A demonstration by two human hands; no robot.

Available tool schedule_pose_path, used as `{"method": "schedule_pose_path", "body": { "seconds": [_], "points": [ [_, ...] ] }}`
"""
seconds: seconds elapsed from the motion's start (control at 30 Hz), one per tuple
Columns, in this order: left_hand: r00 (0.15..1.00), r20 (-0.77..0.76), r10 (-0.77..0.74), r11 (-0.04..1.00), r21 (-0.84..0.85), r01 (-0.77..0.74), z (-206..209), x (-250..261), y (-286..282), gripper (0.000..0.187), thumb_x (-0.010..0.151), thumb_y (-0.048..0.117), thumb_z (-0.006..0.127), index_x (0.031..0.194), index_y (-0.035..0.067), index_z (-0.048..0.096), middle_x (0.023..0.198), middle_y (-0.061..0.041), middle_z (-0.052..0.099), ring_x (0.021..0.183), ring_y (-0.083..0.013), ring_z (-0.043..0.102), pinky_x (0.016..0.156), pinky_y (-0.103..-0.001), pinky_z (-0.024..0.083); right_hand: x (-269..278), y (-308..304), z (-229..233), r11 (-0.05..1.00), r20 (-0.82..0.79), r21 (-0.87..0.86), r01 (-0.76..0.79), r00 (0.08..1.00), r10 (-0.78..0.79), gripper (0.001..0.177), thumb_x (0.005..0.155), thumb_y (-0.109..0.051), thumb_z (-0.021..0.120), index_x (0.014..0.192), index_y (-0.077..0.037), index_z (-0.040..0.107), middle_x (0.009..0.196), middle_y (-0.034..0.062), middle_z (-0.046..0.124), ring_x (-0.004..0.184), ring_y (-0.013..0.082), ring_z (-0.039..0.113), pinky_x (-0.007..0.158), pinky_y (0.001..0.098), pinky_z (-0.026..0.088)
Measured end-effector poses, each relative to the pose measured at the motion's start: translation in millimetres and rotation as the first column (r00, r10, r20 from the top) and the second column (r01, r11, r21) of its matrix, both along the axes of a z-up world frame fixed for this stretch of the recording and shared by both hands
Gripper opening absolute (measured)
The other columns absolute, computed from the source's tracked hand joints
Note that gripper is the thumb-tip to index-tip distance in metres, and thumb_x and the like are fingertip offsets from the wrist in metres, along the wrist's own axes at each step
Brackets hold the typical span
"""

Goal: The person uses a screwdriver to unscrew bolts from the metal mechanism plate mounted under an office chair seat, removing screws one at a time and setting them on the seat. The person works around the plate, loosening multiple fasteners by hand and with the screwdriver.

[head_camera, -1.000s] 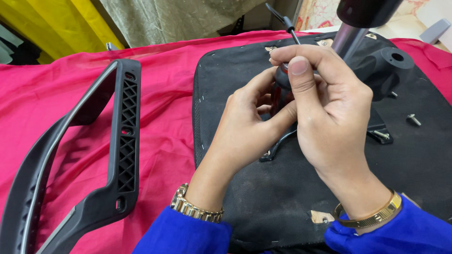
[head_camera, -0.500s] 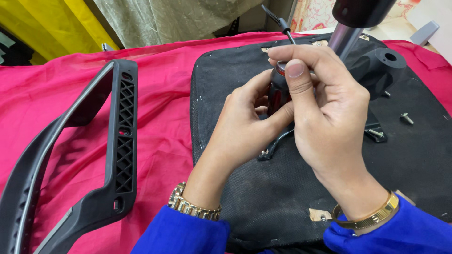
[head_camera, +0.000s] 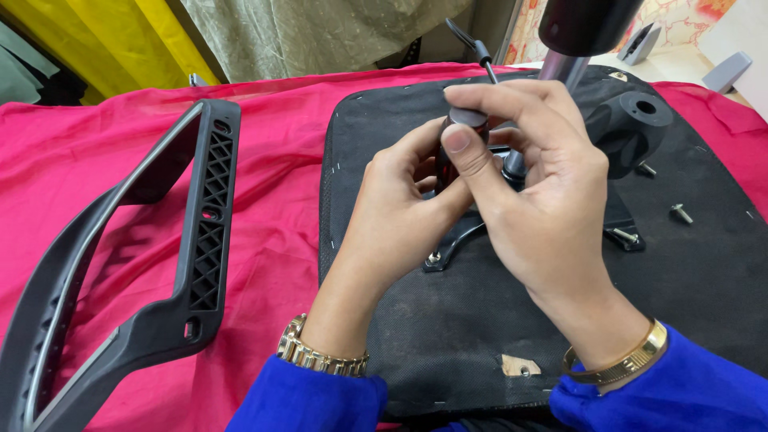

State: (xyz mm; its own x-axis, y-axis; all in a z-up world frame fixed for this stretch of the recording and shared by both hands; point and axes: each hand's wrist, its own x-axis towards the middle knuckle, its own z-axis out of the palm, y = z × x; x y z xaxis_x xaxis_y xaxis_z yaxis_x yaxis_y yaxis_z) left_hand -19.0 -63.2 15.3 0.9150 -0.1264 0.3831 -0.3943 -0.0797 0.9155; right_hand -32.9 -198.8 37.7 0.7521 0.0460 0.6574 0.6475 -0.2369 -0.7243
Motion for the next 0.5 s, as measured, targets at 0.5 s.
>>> {"method": "schedule_pose_path", "body": {
  "seconds": [0.5],
  "points": [
    [0.995, -0.047, 0.085, 0.996, 0.004, -0.085, 3.7, 5.4, -8.7, 0.034, 0.087, 0.025, 0.079, 0.114, 0.005, 0.072, 0.09, -0.001, 0.076, 0.083, -0.0065, 0.07, 0.08, -0.028, 0.061, 79.4, -57.8, 5.9, 0.979, -0.129, 0.201, 0.036, 0.992, -0.01, 0.055, 0.089, -0.01, 0.078, 0.132, -0.005, 0.043, 0.123, 0.0031, 0.059, 0.111, 0.0078, 0.061, 0.096, 0.0218, 0.053]
  ]
}}
